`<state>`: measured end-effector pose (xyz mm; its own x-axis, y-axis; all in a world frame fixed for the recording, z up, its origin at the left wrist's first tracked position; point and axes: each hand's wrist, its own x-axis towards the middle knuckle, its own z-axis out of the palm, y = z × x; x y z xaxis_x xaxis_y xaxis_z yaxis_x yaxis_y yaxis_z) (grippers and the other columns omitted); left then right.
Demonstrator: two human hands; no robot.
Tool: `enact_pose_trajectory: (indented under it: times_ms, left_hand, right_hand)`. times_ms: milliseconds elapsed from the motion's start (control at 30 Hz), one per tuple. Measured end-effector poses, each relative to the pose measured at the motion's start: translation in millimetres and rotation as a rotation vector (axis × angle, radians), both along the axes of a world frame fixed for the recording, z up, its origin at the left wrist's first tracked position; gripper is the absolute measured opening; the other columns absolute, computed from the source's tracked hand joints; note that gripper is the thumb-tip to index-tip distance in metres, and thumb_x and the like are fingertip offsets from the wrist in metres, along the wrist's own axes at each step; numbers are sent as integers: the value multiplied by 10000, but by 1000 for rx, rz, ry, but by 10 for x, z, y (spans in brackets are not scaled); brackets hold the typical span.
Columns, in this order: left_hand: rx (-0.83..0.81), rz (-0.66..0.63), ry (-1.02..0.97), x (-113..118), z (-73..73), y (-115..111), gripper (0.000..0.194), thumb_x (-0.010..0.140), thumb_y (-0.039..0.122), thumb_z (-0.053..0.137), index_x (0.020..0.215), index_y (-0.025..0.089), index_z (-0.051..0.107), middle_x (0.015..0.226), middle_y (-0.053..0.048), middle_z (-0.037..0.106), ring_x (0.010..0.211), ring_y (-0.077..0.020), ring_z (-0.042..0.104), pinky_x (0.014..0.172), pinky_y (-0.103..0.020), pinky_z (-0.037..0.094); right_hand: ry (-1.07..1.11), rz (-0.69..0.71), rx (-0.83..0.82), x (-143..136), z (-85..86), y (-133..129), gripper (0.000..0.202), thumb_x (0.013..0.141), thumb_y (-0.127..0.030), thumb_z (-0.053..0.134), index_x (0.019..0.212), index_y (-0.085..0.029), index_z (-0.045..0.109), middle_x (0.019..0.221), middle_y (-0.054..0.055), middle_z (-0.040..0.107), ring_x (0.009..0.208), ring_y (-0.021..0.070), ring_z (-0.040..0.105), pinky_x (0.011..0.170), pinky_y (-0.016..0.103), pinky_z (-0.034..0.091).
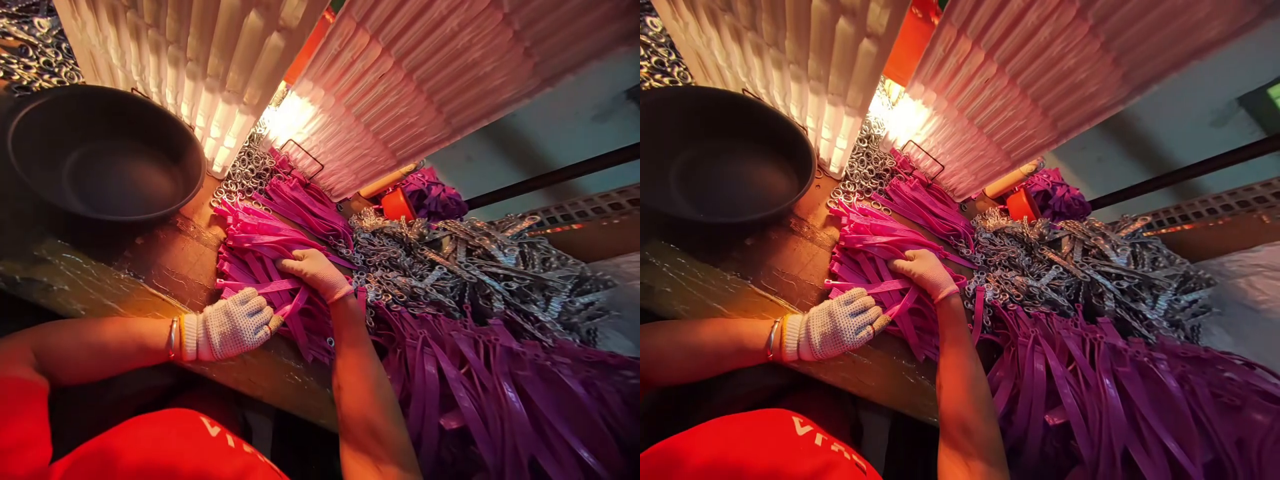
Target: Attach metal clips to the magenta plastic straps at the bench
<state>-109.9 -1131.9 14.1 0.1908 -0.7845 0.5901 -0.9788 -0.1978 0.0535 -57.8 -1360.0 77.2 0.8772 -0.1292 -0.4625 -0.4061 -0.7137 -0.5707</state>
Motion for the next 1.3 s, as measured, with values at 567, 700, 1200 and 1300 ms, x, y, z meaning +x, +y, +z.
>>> enact_pose_trajectory:
  times_ms: [567, 700, 1200, 1300]
  left_hand:
    - [67, -71, 7, -60, -22, 19, 214, 954, 106, 563, 1149, 111, 653, 929, -82, 690, 849, -213, 610, 804, -405, 486]
    - [62, -74, 11, -48, 11, 8, 192, 945, 102, 584, 1122, 111, 655, 912, -77, 693, 834, -205, 613, 801, -400, 491]
    - [98, -88, 30, -40, -15, -2, 198, 947, 102, 574, 1118, 128, 669, 939, -73, 703, 867, -220, 625, 825, -407, 526]
    - [74, -37, 68, -81, 94, 31, 255, 943, 94, 571, 1182, 116, 658, 1010, -106, 713, 950, -238, 639, 871, -428, 538]
  right_hand:
    - [-121, 113, -216, -139, -29, 60, 368, 737, -550, 626, 672, -202, 523, 627, -51, 464, 625, 117, 415, 567, 265, 245]
    - [-141, 97, -225, -150, -34, 65, 335, 757, -524, 619, 701, -197, 574, 627, -48, 491, 614, 117, 440, 568, 266, 244]
    - [-126, 222, -535, -187, 26, 177, 343, 897, -509, 604, 799, -186, 663, 741, 13, 673, 687, 153, 540, 622, 278, 272]
    - [-207, 355, -676, -252, 191, 205, 374, 940, -525, 600, 847, -186, 726, 872, 69, 749, 851, 207, 617, 735, 299, 328]
